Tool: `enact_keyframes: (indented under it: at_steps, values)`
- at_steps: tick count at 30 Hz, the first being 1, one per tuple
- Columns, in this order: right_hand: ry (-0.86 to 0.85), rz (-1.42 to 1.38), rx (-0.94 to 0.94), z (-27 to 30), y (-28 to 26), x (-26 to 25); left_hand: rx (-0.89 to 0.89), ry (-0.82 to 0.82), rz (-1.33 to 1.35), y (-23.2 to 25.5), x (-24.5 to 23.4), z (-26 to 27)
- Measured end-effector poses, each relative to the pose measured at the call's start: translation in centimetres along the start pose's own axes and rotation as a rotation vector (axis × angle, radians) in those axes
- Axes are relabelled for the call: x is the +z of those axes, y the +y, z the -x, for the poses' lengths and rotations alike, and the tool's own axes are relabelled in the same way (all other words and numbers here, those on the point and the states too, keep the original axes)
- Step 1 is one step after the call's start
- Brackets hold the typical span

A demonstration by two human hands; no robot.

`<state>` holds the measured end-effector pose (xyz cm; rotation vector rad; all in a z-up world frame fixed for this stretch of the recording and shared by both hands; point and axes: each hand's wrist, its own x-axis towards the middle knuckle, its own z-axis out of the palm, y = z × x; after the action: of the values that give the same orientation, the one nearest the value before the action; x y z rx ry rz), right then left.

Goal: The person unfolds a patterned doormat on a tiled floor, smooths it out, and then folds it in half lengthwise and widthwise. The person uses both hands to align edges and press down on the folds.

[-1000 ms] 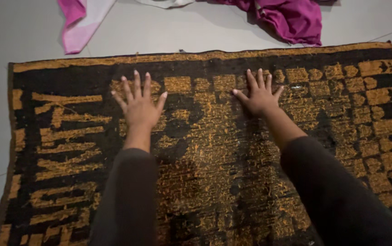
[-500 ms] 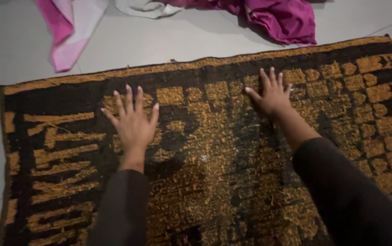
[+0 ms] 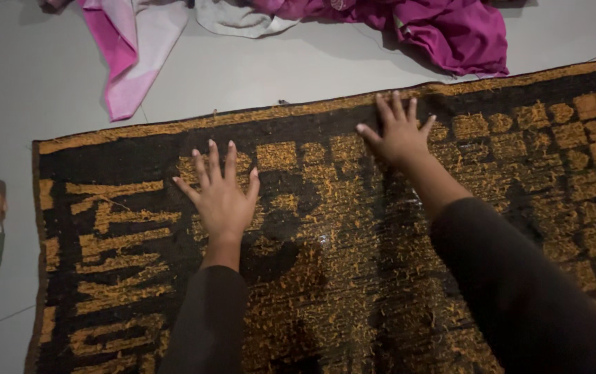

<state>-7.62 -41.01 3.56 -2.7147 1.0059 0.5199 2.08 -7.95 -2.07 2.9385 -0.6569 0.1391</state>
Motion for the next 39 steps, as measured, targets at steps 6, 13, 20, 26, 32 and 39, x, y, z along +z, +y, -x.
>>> enact_keyframes:
  at_steps: [6, 13, 20, 26, 32, 39]
  values:
    - [0.179, 0.007, -0.113, 1.2, 0.7, 0.9, -0.005, -0.010, -0.002, -0.1, 0.1, 0.0]
    - [0.453, -0.211, -0.048, 8.8, 9.9, 8.1, -0.022, -0.038, 0.034, -0.3, 0.3, -0.1]
    - [0.427, -0.210, 0.278, 17.6, 22.7, 12.0, 0.003, -0.057, 0.053, -0.9, 1.2, -0.6]
    - [0.528, -0.284, 0.292, 20.2, 27.0, 12.8, -0.015, -0.087, 0.108, -0.9, 0.7, -0.9]
    - [0.446, -0.234, 0.337, 27.2, 27.5, 17.1, 0.124, -0.035, 0.301, -1.2, -1.5, 4.7]
    - [0.374, -0.144, 0.317, 30.2, 26.6, 16.7, 0.058, -0.048, 0.142, -5.7, -3.9, 16.4]
